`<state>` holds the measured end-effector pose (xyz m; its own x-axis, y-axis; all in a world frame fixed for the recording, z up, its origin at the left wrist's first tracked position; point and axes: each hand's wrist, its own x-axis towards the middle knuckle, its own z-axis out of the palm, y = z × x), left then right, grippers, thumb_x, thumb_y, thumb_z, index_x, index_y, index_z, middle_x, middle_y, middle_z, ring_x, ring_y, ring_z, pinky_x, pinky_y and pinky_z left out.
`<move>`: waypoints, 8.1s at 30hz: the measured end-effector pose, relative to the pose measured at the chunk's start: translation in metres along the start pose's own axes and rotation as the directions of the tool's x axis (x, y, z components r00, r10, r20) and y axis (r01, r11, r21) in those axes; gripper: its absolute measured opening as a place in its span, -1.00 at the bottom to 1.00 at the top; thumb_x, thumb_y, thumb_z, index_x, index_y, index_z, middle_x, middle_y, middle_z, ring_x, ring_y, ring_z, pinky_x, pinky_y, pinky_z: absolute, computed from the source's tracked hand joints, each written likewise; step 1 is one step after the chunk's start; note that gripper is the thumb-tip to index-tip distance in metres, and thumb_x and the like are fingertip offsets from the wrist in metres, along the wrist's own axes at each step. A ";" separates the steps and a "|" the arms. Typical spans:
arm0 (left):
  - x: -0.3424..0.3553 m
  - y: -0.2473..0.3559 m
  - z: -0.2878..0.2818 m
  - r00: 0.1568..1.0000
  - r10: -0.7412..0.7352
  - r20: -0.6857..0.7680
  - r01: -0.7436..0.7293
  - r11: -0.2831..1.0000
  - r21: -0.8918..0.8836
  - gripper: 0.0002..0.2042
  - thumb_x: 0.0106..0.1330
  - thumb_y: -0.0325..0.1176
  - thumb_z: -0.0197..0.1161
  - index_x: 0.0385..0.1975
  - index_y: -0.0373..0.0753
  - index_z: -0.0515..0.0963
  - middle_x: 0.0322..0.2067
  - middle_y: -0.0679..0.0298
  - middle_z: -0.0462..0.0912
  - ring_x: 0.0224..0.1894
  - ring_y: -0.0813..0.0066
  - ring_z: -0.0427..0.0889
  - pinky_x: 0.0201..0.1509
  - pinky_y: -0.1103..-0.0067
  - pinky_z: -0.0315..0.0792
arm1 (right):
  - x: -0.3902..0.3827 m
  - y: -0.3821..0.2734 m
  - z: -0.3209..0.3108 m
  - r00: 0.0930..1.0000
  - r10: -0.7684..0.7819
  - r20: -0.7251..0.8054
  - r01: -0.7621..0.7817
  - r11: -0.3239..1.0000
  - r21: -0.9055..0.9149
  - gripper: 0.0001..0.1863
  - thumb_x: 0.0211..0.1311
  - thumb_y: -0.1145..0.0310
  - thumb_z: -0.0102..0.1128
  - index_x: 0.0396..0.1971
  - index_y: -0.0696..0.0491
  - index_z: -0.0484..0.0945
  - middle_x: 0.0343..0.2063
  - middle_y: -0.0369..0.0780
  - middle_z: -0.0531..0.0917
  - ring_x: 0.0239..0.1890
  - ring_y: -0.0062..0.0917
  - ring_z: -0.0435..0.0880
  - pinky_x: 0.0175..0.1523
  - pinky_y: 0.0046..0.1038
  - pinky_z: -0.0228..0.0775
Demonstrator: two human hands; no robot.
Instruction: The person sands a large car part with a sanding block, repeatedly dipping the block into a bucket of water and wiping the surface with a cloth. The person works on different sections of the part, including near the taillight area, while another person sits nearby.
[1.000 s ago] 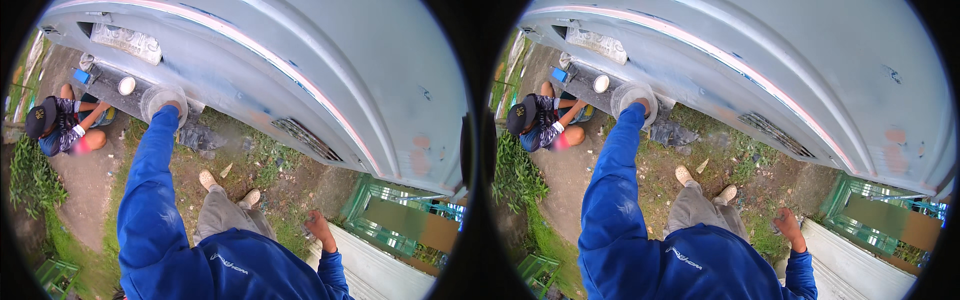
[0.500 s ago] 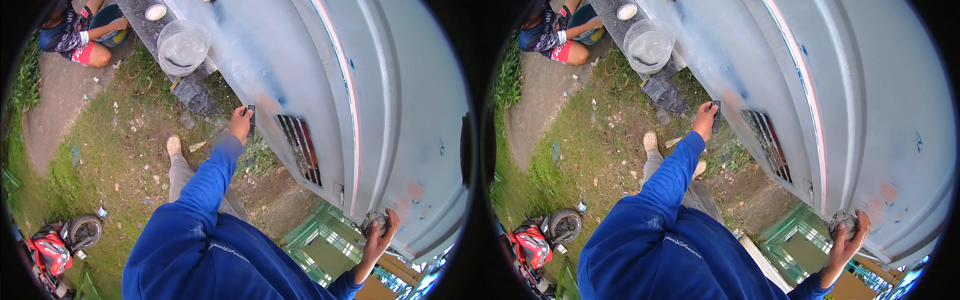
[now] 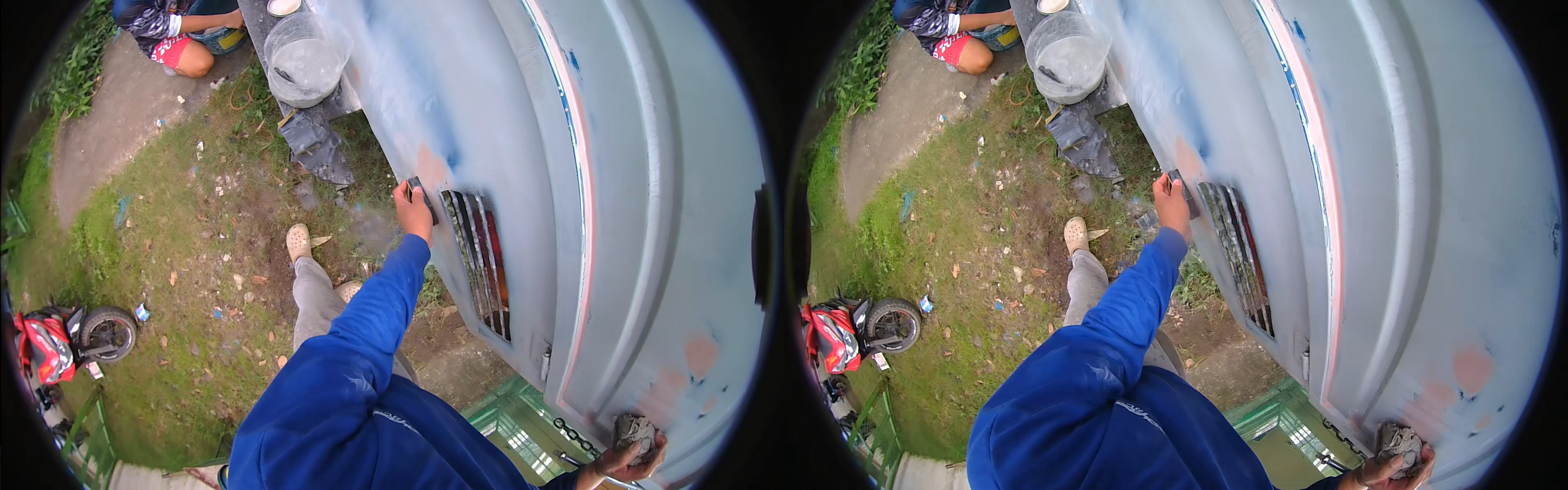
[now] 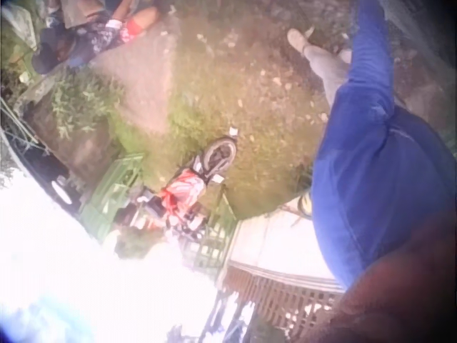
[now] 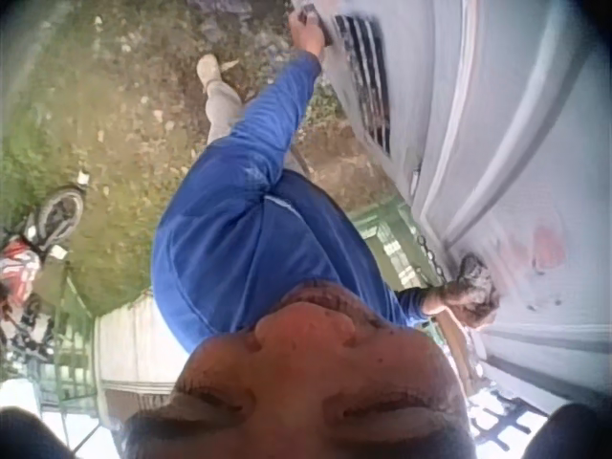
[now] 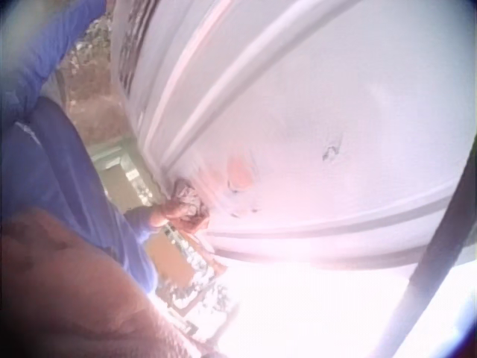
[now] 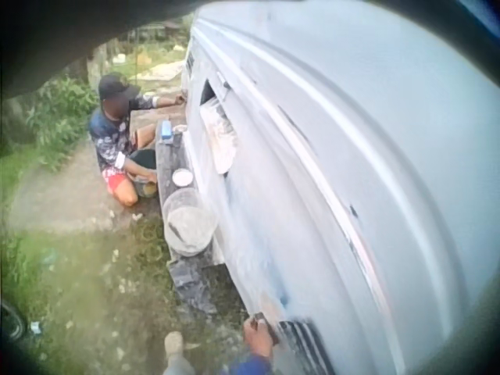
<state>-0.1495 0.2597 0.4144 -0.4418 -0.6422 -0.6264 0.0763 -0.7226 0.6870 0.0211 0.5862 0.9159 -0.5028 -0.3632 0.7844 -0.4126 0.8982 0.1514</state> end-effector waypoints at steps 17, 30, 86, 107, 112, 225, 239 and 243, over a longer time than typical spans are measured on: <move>-0.031 0.009 -0.001 0.993 0.068 0.097 -0.073 0.996 0.048 -0.65 0.52 -0.48 0.01 0.25 -0.36 0.28 0.25 0.09 0.42 0.23 0.39 0.44 0.32 0.51 0.26 | 0.008 -0.012 0.031 0.957 -0.016 -0.288 -0.004 0.998 -0.069 -0.45 0.19 -0.02 0.28 -0.01 0.12 0.49 -0.12 -0.09 0.51 -0.09 -0.32 0.49 0.06 -0.23 0.32; 0.014 0.007 -0.017 0.996 0.009 0.092 -0.015 0.997 0.070 -0.64 0.51 -0.49 0.02 0.27 -0.33 0.31 0.19 0.12 0.49 0.21 0.39 0.47 0.33 0.52 0.27 | 0.010 -0.011 0.031 0.949 -0.019 -0.314 0.006 0.999 -0.042 -0.45 0.19 -0.02 0.27 -0.02 0.13 0.49 -0.12 -0.08 0.51 -0.10 -0.32 0.50 0.05 -0.23 0.32; 0.007 0.014 -0.014 0.991 -0.071 0.118 0.080 0.994 -0.076 -0.62 0.53 -0.49 0.00 0.29 -0.35 0.24 0.28 0.14 0.40 0.21 0.46 0.47 0.30 0.52 0.34 | 0.002 -0.002 0.019 0.962 0.014 -0.272 -0.054 0.989 -0.140 -0.44 0.20 -0.03 0.23 -0.03 0.15 0.49 -0.15 -0.08 0.51 -0.12 -0.32 0.50 0.01 -0.24 0.33; -0.035 0.029 0.000 0.964 0.204 0.168 -0.231 0.960 0.157 -0.62 0.51 -0.42 0.04 0.26 -0.35 0.29 0.18 0.07 0.45 0.21 0.34 0.44 0.32 0.47 0.28 | 0.001 -0.014 0.034 0.957 0.024 -0.291 -0.052 0.994 -0.092 -0.52 0.27 0.06 0.18 -0.06 0.18 0.51 -0.18 -0.07 0.54 -0.21 -0.30 0.53 -0.06 -0.25 0.37; 0.067 0.037 -0.011 0.991 0.075 0.112 -0.068 0.996 -0.065 -0.59 0.51 -0.41 0.05 0.29 -0.35 0.23 0.18 0.09 0.46 0.16 0.35 0.49 0.27 0.48 0.33 | 0.002 -0.010 0.041 0.947 0.017 -0.322 -0.031 0.999 -0.037 -0.53 0.26 0.06 0.18 -0.06 0.18 0.52 -0.17 -0.08 0.54 -0.21 -0.30 0.54 -0.06 -0.25 0.37; -0.020 0.094 0.026 0.967 0.221 0.128 -0.235 0.965 0.114 -0.65 0.33 -0.44 0.26 -0.01 -0.35 0.28 -0.14 0.12 0.49 -0.15 0.45 0.52 -0.04 0.50 0.45 | 0.005 -0.009 0.027 0.973 -0.012 -0.230 -0.003 0.998 -0.066 -0.54 0.22 0.16 0.31 0.00 0.16 0.52 -0.36 -0.20 0.48 -0.27 -0.36 0.50 -0.20 -0.32 0.35; 0.015 0.098 0.022 0.974 0.201 0.106 -0.218 0.958 0.185 -0.59 0.31 -0.45 0.28 0.06 -0.42 0.28 -0.05 0.02 0.51 -0.04 0.34 0.55 0.11 0.48 0.41 | 0.019 -0.018 0.023 0.966 -0.027 -0.256 0.012 0.998 -0.062 -0.53 0.21 0.18 0.30 0.00 0.19 0.51 -0.32 -0.16 0.49 -0.24 -0.33 0.51 -0.15 -0.30 0.36; -0.016 0.069 0.012 0.921 0.347 0.176 -0.379 0.902 0.208 -0.59 0.32 -0.50 0.27 0.08 -0.43 0.27 -0.05 0.02 0.54 -0.06 0.40 0.57 0.08 0.51 0.42 | 0.010 -0.009 0.028 0.963 -0.008 -0.268 -0.003 0.999 -0.040 -0.53 0.21 0.18 0.29 0.00 0.20 0.51 -0.31 -0.15 0.50 -0.23 -0.32 0.52 -0.14 -0.29 0.36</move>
<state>-0.1483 0.2231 0.4761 -0.5382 -0.7970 -0.2741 0.0499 -0.3548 0.9336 -0.0017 0.5670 0.9056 -0.2778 -0.2906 0.9156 -0.3804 0.9085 0.1729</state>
